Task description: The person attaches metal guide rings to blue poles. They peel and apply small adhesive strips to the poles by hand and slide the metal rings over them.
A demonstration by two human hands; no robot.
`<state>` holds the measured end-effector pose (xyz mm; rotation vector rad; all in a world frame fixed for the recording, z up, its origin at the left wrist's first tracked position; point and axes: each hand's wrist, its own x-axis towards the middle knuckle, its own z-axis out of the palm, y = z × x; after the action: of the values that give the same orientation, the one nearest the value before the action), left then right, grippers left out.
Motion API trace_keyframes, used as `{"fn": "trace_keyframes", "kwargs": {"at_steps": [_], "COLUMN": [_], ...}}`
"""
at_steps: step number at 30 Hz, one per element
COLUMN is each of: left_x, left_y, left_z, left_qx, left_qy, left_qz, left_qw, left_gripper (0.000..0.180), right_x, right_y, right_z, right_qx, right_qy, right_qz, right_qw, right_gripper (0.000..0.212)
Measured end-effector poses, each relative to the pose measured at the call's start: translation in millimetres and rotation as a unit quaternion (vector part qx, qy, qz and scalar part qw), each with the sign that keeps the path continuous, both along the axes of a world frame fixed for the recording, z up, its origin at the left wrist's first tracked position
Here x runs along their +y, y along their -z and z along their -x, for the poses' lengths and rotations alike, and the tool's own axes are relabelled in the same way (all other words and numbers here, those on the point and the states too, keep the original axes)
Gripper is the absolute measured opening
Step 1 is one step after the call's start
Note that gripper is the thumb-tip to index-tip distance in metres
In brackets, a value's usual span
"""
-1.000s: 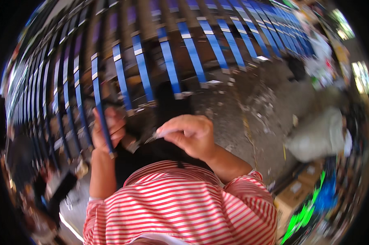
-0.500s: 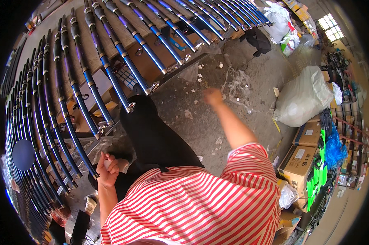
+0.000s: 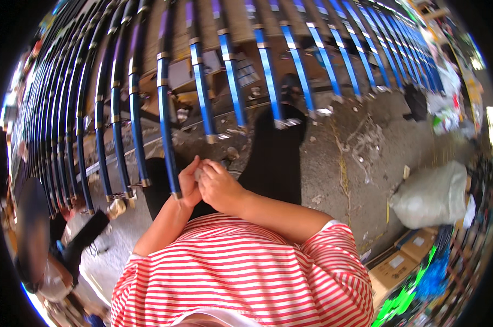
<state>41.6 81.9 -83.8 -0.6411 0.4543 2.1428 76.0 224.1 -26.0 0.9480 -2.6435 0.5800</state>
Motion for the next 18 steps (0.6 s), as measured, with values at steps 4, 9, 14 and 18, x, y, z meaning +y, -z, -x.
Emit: {"fn": "trace_keyframes", "kwargs": {"at_steps": [4,9,14,18], "left_x": [7.6,27.7,40.1,55.5], "left_y": [-10.0,-16.7,-3.0,8.2], "left_z": [14.0,37.0,28.3,5.5], "left_qx": [-0.046,-0.055,0.012,0.030], "left_qy": [-0.034,-0.055,-0.073,-0.142], "left_qz": [0.016,0.018,0.001,-0.124], "left_qw": [0.998,0.997,0.997,0.982], "left_gripper": [0.037,0.035,0.048,0.037], "right_x": [6.8,33.8,52.9,73.4], "right_y": [5.5,5.0,12.3,3.4], "right_z": [17.4,47.8,62.1,56.0], "right_qx": [-0.031,-0.102,-0.084,-0.103], "right_qy": [-0.019,-0.032,-0.077,-0.163], "right_qz": [0.068,0.084,0.069,0.063], "right_qw": [0.997,0.991,0.991,0.979], "right_gripper": [0.022,0.023,0.028,0.029]}}
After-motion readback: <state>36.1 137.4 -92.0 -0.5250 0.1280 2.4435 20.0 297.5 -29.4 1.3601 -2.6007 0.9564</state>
